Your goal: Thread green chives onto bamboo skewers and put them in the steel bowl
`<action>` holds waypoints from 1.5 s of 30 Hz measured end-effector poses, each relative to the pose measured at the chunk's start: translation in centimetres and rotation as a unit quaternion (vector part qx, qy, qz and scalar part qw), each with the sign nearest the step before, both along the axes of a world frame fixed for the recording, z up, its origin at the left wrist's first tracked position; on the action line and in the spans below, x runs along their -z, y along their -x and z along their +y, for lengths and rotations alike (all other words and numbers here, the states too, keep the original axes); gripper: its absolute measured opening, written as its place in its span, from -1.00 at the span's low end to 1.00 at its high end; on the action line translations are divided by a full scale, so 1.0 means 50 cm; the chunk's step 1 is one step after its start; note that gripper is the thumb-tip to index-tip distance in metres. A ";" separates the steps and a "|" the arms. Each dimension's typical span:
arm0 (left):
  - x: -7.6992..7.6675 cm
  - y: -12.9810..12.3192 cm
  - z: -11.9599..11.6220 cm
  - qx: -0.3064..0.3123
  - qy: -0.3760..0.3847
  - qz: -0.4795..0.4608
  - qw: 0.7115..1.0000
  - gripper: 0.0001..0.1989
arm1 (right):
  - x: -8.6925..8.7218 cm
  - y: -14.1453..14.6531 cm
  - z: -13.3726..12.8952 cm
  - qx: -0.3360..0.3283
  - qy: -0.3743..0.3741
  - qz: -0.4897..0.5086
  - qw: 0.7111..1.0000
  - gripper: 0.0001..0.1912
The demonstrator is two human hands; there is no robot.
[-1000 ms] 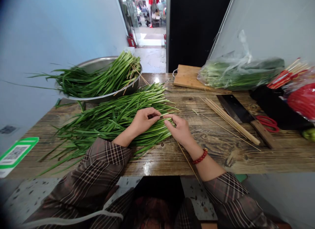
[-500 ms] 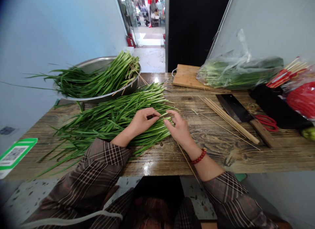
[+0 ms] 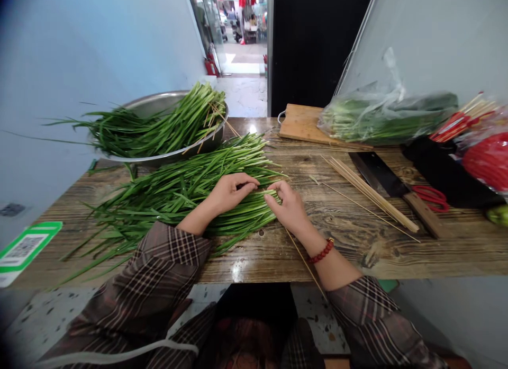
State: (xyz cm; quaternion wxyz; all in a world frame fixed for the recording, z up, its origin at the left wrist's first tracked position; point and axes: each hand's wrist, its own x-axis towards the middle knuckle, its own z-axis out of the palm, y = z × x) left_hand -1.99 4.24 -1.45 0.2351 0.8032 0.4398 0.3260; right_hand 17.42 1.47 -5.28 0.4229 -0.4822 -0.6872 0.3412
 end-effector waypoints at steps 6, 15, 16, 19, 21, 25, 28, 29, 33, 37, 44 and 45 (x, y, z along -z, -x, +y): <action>0.024 0.010 0.024 -0.033 -0.045 0.099 0.994 -0.82 | -0.004 0.001 -0.001 -0.002 -0.001 -0.007 1.000 -0.82; 0.033 0.002 0.021 -0.045 -0.068 0.219 0.972 -0.89 | -0.006 0.003 -0.001 -0.013 0.012 0.011 1.000 -0.82; 0.031 0.001 0.019 -0.044 -0.073 0.222 0.971 -0.91 | -0.006 0.003 -0.001 -0.015 0.013 0.014 1.000 -0.82; 0.024 0.001 0.016 -0.042 -0.107 0.190 0.975 -0.89 | -0.006 0.003 0.000 -0.009 0.006 0.015 1.000 -0.82; 0.019 0.001 0.016 -0.042 -0.115 0.126 0.985 -0.89 | -0.004 0.002 0.001 0.005 -0.001 0.010 1.000 -0.82; 0.012 0.000 0.015 -0.077 -0.054 0.008 0.996 -0.89 | 0.002 -0.002 0.003 0.011 0.002 0.017 1.000 -0.74; 0.007 -0.003 0.010 -0.074 -0.006 -0.048 0.996 -0.84 | 0.002 -0.003 0.004 -0.008 0.009 0.033 0.999 -0.71; 0.005 -0.004 0.009 -0.064 0.004 -0.062 0.996 -0.81 | 0.001 -0.003 0.003 -0.011 0.011 0.039 0.999 -0.72; -0.001 -0.007 0.004 -0.045 -0.002 -0.049 0.998 -0.78 | -0.008 -0.003 -0.001 -0.004 -0.005 0.051 0.999 -0.74; -0.002 -0.009 0.004 -0.064 -0.025 -0.017 0.997 -0.80 | -0.015 -0.004 -0.006 -0.001 -0.034 0.058 0.998 -0.75; -0.005 -0.013 -0.001 -0.033 -0.053 -0.042 0.997 -0.87 | -0.015 -0.006 -0.009 0.027 -0.038 0.051 0.998 -0.75; -0.006 -0.013 -0.002 -0.031 -0.052 -0.049 0.997 -0.88 | -0.015 -0.006 -0.009 0.028 -0.037 0.053 0.998 -0.75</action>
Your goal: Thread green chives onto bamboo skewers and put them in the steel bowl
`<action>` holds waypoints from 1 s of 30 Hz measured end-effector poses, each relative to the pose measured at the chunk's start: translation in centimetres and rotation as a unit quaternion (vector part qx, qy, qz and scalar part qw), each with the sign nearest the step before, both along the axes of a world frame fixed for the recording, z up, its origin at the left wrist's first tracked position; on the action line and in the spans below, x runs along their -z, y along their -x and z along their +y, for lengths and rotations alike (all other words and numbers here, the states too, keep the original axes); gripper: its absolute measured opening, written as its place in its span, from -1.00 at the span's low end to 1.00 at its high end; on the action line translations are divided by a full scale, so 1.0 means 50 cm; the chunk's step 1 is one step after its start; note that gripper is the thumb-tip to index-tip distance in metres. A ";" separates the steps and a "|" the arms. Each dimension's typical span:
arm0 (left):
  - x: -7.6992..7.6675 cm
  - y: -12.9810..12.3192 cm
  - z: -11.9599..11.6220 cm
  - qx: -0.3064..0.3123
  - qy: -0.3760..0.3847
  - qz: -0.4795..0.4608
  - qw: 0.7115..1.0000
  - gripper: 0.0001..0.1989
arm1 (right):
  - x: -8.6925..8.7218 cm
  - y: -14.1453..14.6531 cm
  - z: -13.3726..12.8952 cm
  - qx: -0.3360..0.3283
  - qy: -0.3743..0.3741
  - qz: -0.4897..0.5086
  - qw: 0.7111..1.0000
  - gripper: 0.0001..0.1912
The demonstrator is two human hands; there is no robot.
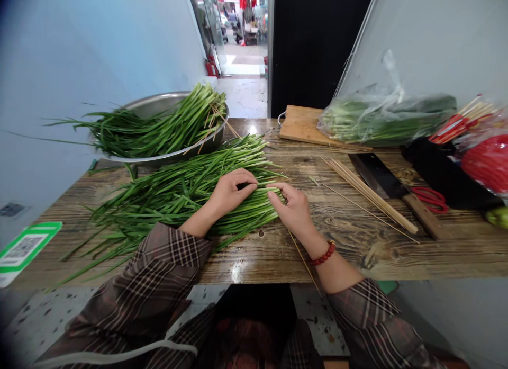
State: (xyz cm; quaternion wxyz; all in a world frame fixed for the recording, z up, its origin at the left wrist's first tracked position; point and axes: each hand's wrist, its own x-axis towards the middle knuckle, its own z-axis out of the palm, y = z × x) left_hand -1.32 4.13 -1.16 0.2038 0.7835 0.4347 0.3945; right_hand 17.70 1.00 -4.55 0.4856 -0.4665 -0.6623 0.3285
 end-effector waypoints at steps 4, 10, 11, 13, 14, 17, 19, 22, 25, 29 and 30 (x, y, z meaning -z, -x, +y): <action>-0.001 -0.001 -0.005 0.001 0.018 -0.002 1.000 -0.89 | 0.001 0.000 0.001 -0.002 0.002 0.011 1.000 -0.75; 0.000 -0.002 -0.007 0.038 0.052 -0.036 0.997 -0.80 | 0.004 -0.001 0.004 -0.012 -0.008 0.019 1.000 -0.75; 0.000 -0.003 -0.006 0.042 0.056 -0.044 0.997 -0.80 | 0.003 -0.001 0.004 -0.012 -0.009 0.015 1.000 -0.76; 0.001 -0.003 -0.005 0.040 0.058 -0.055 0.996 -0.81 | 0.000 0.000 0.002 -0.012 -0.012 0.010 1.000 -0.77; 0.001 -0.003 -0.005 0.036 0.057 -0.057 0.996 -0.83 | -0.003 0.000 0.000 -0.014 -0.013 0.008 1.000 -0.78; 0.003 -0.005 -0.004 0.028 0.053 -0.057 0.997 -0.87 | -0.007 0.001 -0.003 -0.017 -0.019 0.007 1.000 -0.79; 0.005 -0.006 -0.004 0.029 0.049 -0.054 0.997 -0.89 | -0.008 0.001 -0.003 -0.017 -0.022 0.006 1.000 -0.79; 0.008 -0.007 -0.002 0.036 0.046 -0.053 0.997 -0.90 | -0.004 0.001 -0.001 -0.017 -0.023 0.007 1.000 -0.80; 0.010 -0.006 -0.001 0.043 0.051 -0.054 0.996 -0.90 | 0.000 0.001 0.001 -0.022 -0.025 0.007 0.999 -0.80; 0.008 -0.005 -0.002 0.056 0.063 -0.057 0.995 -0.88 | -0.001 0.001 0.000 -0.024 -0.028 0.011 0.999 -0.80; 0.007 -0.005 -0.004 0.059 0.066 -0.057 0.994 -0.86 | -0.002 0.001 0.000 -0.023 -0.029 0.012 0.999 -0.80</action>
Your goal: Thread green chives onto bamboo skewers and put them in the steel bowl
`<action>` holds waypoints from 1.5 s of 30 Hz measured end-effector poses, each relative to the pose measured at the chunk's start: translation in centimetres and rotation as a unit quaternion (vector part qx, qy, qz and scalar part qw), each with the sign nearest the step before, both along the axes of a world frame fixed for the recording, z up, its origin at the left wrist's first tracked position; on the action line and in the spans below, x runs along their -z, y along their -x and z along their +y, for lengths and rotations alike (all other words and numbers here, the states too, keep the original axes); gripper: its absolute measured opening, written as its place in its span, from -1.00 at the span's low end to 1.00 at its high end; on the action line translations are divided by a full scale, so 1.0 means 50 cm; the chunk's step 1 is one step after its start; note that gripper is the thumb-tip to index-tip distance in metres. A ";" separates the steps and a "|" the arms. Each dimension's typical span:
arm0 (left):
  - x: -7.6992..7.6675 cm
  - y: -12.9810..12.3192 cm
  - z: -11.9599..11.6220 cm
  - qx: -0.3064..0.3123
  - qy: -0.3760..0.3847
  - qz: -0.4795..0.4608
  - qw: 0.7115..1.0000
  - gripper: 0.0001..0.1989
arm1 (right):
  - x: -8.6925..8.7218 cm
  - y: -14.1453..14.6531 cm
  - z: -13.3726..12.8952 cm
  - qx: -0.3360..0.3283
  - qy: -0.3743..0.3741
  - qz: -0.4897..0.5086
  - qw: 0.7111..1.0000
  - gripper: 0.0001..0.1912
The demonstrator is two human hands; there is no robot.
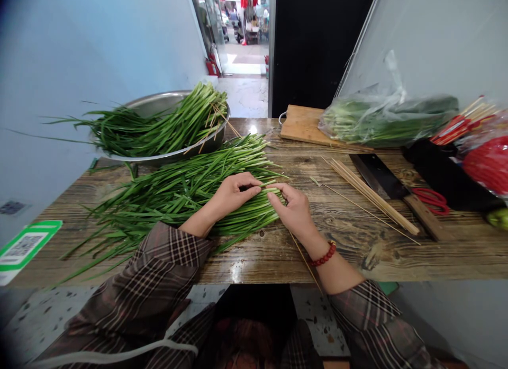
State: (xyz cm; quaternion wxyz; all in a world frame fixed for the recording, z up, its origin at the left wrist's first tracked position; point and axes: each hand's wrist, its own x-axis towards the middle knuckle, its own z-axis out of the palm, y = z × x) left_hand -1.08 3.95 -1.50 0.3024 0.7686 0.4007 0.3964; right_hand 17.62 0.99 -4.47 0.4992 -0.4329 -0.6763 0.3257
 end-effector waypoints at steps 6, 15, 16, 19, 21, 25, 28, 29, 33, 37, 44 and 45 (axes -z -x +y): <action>-0.004 -0.001 -0.004 0.001 0.003 -0.003 1.000 -0.76 | -0.004 0.000 -0.001 0.005 0.004 -0.005 1.000 -0.79; 0.003 -0.002 0.000 -0.010 0.006 -0.014 1.000 -0.88 | -0.003 0.000 -0.001 -0.004 0.009 -0.006 1.000 -0.79; 0.003 -0.002 0.000 -0.008 0.011 -0.015 1.000 -0.88 | -0.002 0.000 -0.001 -0.006 0.008 -0.006 1.000 -0.79; 0.001 -0.001 -0.001 -0.001 0.032 -0.017 0.999 -0.87 | -0.002 -0.001 -0.001 -0.010 0.004 -0.011 1.000 -0.80; -0.001 -0.001 -0.002 0.004 0.045 -0.018 0.999 -0.86 | -0.003 -0.001 -0.002 -0.015 0.000 -0.013 1.000 -0.80; -0.005 -0.001 -0.005 0.015 0.061 -0.014 0.998 -0.84 | -0.003 -0.001 -0.002 -0.017 0.002 -0.017 1.000 -0.81; -0.007 -0.002 -0.006 0.017 0.059 -0.004 0.998 -0.83 | 0.001 0.002 -0.001 -0.014 0.008 -0.009 1.000 -0.81; -0.007 -0.002 -0.006 0.017 0.057 0.000 0.998 -0.82 | 0.003 0.003 -0.001 -0.013 0.012 0.002 1.000 -0.81; -0.007 0.000 -0.006 0.017 0.057 0.011 0.998 -0.82 | 0.009 0.005 -0.003 0.006 0.026 0.027 0.999 -0.63; -0.007 0.001 -0.007 0.021 0.059 0.019 0.998 -0.82 | 0.007 0.001 -0.006 0.003 0.023 -0.010 1.000 -0.51; -0.008 -0.009 -0.012 0.037 0.045 0.028 0.998 -0.82 | 0.009 0.003 -0.005 -0.003 0.013 -0.009 1.000 -0.75; -0.009 -0.011 -0.013 0.037 0.042 0.034 0.998 -0.83 | 0.009 0.003 -0.004 -0.001 0.007 -0.014 1.000 -0.77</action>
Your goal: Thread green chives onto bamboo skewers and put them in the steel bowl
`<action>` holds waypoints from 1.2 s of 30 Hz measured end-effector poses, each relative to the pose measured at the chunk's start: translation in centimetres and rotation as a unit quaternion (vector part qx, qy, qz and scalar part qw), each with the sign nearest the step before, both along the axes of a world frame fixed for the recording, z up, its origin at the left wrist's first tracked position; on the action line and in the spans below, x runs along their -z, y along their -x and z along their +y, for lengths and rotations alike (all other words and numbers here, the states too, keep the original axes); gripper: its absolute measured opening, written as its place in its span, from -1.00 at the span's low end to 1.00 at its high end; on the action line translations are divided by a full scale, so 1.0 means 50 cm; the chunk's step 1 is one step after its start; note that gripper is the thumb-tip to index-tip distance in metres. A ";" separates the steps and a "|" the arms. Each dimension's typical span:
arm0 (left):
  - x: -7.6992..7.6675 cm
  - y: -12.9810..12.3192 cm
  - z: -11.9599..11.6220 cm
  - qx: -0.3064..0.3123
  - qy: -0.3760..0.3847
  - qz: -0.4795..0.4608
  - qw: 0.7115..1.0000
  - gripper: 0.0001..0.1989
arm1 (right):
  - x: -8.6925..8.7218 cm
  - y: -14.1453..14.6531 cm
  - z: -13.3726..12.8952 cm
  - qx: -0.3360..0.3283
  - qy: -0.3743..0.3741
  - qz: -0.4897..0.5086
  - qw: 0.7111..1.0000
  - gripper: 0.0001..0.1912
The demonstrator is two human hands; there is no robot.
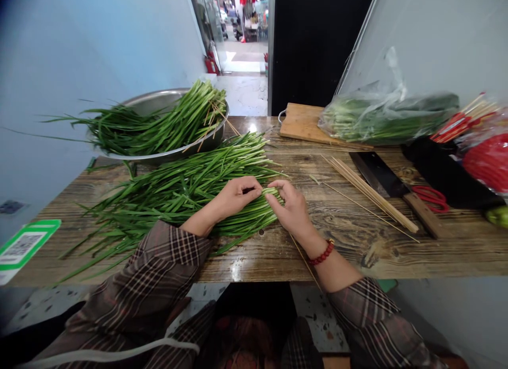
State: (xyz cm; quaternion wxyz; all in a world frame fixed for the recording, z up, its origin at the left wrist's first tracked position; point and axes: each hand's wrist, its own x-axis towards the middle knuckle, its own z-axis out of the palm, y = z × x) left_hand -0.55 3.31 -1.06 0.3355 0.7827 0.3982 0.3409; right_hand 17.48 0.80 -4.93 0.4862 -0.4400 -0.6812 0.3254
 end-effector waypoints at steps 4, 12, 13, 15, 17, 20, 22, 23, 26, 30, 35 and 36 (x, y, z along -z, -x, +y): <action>-0.001 0.001 0.000 0.002 0.017 0.011 1.000 -0.82 | 0.001 -0.002 0.005 -0.003 -0.015 -0.015 1.000 -0.78; 0.009 -0.001 0.003 0.055 0.109 -0.003 0.993 -0.66 | -0.020 -0.006 0.001 -0.007 -0.019 -0.050 0.999 -0.75; 0.008 0.000 0.004 0.050 0.115 -0.014 0.992 -0.66 | -0.022 -0.009 0.002 -0.006 -0.021 -0.051 0.998 -0.71; 0.004 0.003 0.005 0.036 0.117 -0.037 0.992 -0.67 | -0.025 -0.017 0.007 0.005 -0.025 -0.046 0.999 -0.64; -0.004 0.010 0.006 0.022 0.102 -0.056 0.993 -0.69 | -0.027 -0.032 0.013 0.019 -0.016 -0.022 0.999 -0.58; -0.020 0.022 0.006 0.001 0.073 -0.076 0.994 -0.71 | -0.043 -0.060 0.009 0.016 0.008 -0.004 1.000 -0.56; -0.029 0.027 0.005 -0.022 0.066 -0.097 0.993 -0.71 | -0.064 -0.077 -0.007 0.001 0.007 -0.050 0.999 -0.60; -0.033 0.029 0.004 -0.035 0.064 -0.107 0.992 -0.71 | -0.075 -0.082 -0.019 -0.013 0.002 -0.088 0.996 -0.63; -0.040 0.031 0.001 -0.057 0.066 -0.129 0.988 -0.68 | -0.099 -0.082 -0.056 -0.018 -0.031 -0.176 0.984 -0.73; -0.041 0.035 -0.001 -0.050 0.060 -0.138 0.987 -0.62 | -0.097 -0.053 -0.080 0.042 -0.070 -0.176 0.981 -0.78; -0.039 0.043 -0.003 -0.029 0.063 -0.161 0.985 -0.56 | -0.095 -0.031 -0.076 0.075 -0.107 -0.172 0.976 -0.79; -0.038 0.044 -0.003 -0.025 0.067 -0.167 0.983 -0.55 | -0.097 -0.030 -0.074 0.074 -0.112 -0.176 0.975 -0.79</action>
